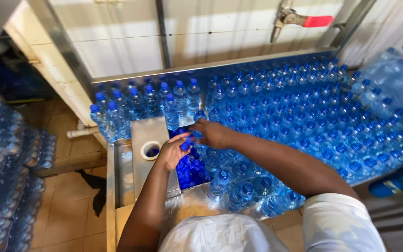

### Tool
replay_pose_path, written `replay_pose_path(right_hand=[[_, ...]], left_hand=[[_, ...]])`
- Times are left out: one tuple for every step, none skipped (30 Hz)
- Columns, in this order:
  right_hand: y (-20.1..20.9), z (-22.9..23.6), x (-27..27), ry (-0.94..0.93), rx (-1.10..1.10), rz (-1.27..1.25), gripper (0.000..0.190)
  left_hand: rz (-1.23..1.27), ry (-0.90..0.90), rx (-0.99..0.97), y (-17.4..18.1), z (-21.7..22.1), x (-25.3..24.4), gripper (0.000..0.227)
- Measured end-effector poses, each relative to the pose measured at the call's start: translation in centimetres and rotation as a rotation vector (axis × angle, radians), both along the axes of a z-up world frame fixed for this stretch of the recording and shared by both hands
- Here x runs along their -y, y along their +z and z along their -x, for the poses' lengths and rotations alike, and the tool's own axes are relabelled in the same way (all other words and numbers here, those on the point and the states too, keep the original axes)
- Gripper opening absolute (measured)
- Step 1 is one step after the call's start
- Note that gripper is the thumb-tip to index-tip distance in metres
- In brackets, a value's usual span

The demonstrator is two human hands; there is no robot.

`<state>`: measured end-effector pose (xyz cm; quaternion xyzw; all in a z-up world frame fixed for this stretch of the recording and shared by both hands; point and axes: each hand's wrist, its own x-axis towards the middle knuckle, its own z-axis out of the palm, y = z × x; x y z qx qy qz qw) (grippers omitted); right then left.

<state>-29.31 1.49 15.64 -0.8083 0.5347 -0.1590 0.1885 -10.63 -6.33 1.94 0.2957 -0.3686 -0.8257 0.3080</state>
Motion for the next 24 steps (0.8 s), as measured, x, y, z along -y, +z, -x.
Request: replay_pose_path(right_hand=[[-0.7,-1.2,0.5,0.069,0.158,-0.075,0.048],[-1.1,-2.1,1.2,0.086,0.151,-0.076,0.048],[-1.4,-2.9,1.8,0.127,0.052,-0.018,0.050],[-1.7,-3.6,2.5,0.168,-0.046,0.041,0.052],[-1.8,-3.7,3.3,0.173,-0.052,0.045,0.052],[-1.8,-3.7,4.2,0.214,0.019,-0.033,0.053],[-2.0,-3.8,4.9,0.252,0.092,-0.114,0.054],[-2.4,-3.8,5.3,0.255,0.088,-0.111,0.054],[-2.9,-3.8,5.6,0.252,0.091,-0.104,0.049],[-3.4,-3.7,6.0,0.248,0.093,-0.097,0.044],[-3.6,-3.1,6.9,0.259,0.086,-0.102,0.044],[-3.8,-2.5,7.9,-0.010,0.152,-0.169,0.041],[-4.1,-1.9,8.8,-0.286,0.219,-0.234,0.042],[-4.2,-0.6,10.2,-0.282,0.215,-0.236,0.042],[-4.2,0.7,11.6,-0.413,0.046,-0.187,0.051],[-4.3,2.1,13.0,-0.541,-0.124,-0.132,0.062],[-5.0,2.6,13.3,-0.530,-0.132,-0.131,0.062],[-5.7,3.2,13.6,-0.532,-0.273,0.044,0.064],[-6.6,3.5,13.8,-0.527,-0.406,0.220,0.066],[-6.7,3.2,14.5,-0.512,-0.409,0.218,0.066],[-6.8,2.8,15.2,-0.542,-0.324,-0.050,0.056],[-7.0,2.4,15.9,-0.563,-0.236,-0.317,0.049],[-7.8,2.6,16.5,-0.558,-0.236,-0.321,0.049],[-8.7,2.8,17.0,-0.475,-0.372,-0.164,0.053]], left_hand=[[-0.052,0.077,-0.138,0.8,-0.3,-0.3,0.036],[-0.052,0.093,-0.146,1.2,-0.8,-0.5,0.036],[-0.026,0.129,-0.165,1.6,-1.1,-0.5,0.035],[-0.001,0.165,-0.183,2.1,-1.4,-0.5,0.036],[0.004,0.170,-0.189,1.9,-2.1,-0.6,0.036],[0.030,0.122,-0.126,1.6,-2.9,-0.6,0.047],[0.055,0.073,-0.060,1.3,-3.6,-0.7,0.059],[0.058,0.077,-0.064,1.0,-4.0,-0.6,0.059],[0.071,0.064,0.048,0.5,-4.2,-0.7,0.074],[0.083,0.051,0.159,0.0,-4.5,-0.9,0.091],[0.078,0.062,0.152,-0.8,-5.3,-0.9,0.091],[0.497,0.094,0.502,-1.6,-5.9,-0.9,0.066],[0.921,0.114,0.854,-2.4,-6.7,-0.9,0.052],[0.917,0.119,0.854,-2.8,-7.3,-1.5,0.052],[1.232,0.188,0.990,-3.3,-7.9,-2.0,0.047],[1.550,0.262,1.119,-3.8,-8.5,-2.6,0.044],[1.539,0.273,1.122,-4.3,-8.9,-3.6,0.044],[1.464,0.129,1.128,-4.8,-9.2,-4.6,0.042],[1.382,-0.015,1.131,-5.4,-9.8,-5.7,0.042],[1.369,-0.006,1.138,-5.6,-9.7,-6.1,0.042],[1.358,0.007,1.126,-5.6,-9.8,-6.2,0.051],[1.347,0.021,1.114,-5.7,-9.9,-6.3,0.065],[1.342,0.021,1.117,-5.2,-10.0,-6.4,0.065],[1.358,0.085,1.119,-4.6,-10.2,-6.5,0.052]])
